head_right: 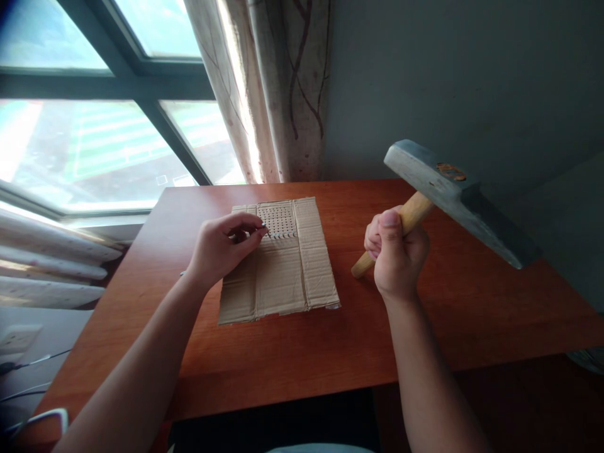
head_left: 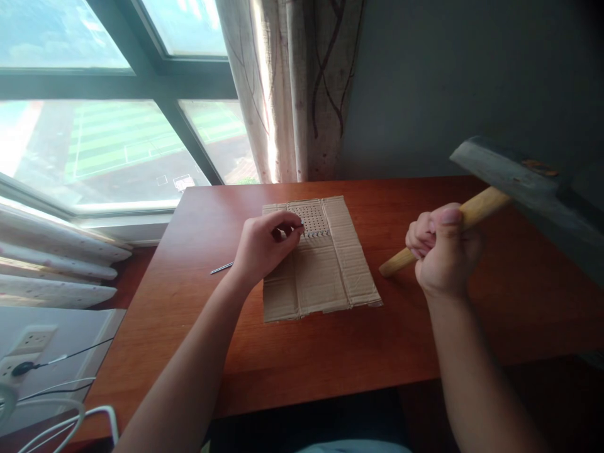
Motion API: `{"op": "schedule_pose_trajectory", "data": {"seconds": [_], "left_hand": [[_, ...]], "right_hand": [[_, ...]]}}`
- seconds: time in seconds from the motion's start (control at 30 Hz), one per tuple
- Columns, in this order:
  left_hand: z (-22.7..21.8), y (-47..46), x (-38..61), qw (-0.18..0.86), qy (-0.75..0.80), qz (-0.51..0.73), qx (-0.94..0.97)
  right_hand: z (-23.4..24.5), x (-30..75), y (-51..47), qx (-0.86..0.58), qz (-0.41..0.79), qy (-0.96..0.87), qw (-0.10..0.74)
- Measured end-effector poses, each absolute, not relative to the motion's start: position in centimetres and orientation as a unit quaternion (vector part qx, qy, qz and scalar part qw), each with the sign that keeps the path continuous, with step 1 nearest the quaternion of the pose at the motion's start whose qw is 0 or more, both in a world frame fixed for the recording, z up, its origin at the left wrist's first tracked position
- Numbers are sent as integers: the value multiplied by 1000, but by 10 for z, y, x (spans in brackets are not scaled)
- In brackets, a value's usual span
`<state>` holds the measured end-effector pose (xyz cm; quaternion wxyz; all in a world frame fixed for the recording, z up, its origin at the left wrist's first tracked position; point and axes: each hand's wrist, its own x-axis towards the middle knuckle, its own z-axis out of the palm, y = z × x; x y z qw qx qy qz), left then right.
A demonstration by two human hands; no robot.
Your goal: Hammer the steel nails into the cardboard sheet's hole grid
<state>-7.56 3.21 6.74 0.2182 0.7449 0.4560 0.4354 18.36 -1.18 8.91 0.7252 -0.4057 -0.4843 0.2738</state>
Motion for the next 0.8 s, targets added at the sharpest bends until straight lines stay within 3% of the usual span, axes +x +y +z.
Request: {"op": "schedule_pose_trajectory", "data": {"seconds": [0.8], "left_hand": [[60,31,-75,192,456,433,754]], "right_hand": [[87,184,-8,-424,269,-510,699]]}}
